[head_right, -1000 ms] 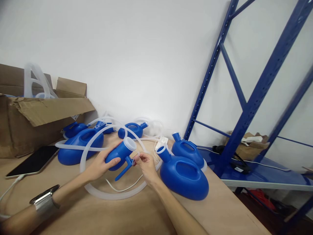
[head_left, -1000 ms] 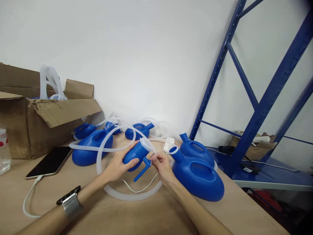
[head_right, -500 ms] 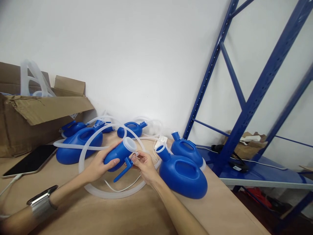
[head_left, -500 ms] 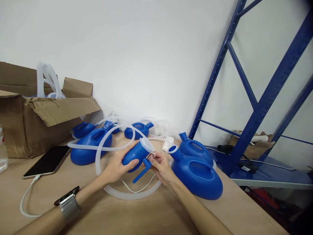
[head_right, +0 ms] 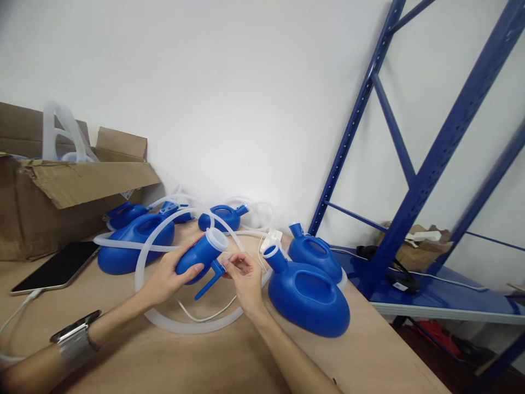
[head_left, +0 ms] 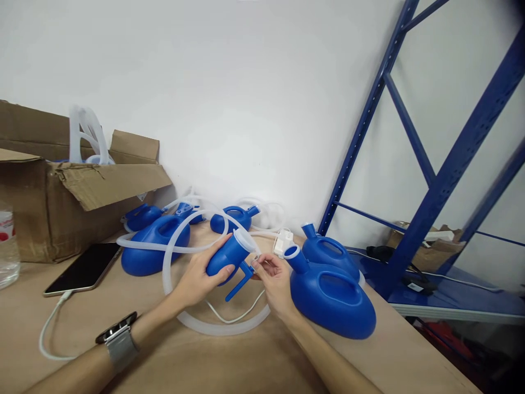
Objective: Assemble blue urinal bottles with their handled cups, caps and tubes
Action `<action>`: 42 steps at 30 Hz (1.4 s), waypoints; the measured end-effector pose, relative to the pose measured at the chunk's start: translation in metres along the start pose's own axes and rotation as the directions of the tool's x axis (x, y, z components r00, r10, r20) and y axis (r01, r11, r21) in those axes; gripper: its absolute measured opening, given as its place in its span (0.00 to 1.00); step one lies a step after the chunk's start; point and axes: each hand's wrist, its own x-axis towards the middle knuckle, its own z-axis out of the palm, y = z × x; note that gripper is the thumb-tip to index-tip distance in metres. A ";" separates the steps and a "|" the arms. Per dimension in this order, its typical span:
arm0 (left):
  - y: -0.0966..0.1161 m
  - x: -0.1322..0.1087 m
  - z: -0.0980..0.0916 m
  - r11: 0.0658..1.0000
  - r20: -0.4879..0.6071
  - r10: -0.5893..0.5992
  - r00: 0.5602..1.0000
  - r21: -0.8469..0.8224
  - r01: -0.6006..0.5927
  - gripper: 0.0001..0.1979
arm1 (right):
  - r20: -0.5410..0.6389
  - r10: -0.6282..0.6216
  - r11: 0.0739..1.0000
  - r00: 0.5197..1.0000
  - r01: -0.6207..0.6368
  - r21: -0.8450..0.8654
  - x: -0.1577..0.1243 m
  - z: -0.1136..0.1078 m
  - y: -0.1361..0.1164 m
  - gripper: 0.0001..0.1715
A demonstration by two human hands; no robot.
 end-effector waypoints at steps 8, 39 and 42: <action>0.003 0.000 -0.002 1.000 -0.029 -0.008 1.000 0.003 0.008 0.35 | 0.214 -0.040 0.992 0.976 0.064 -0.107 0.003 -0.011 -0.009 0.21; -0.004 0.001 0.002 0.983 -0.120 0.048 0.992 0.179 -0.026 0.32 | 0.431 -0.415 0.649 0.801 0.593 -0.477 0.002 -0.021 0.002 0.17; -0.002 0.000 0.003 0.989 -0.125 0.032 0.992 0.148 -0.014 0.33 | 0.468 -0.549 0.499 0.693 0.721 -0.481 -0.001 -0.020 0.003 0.21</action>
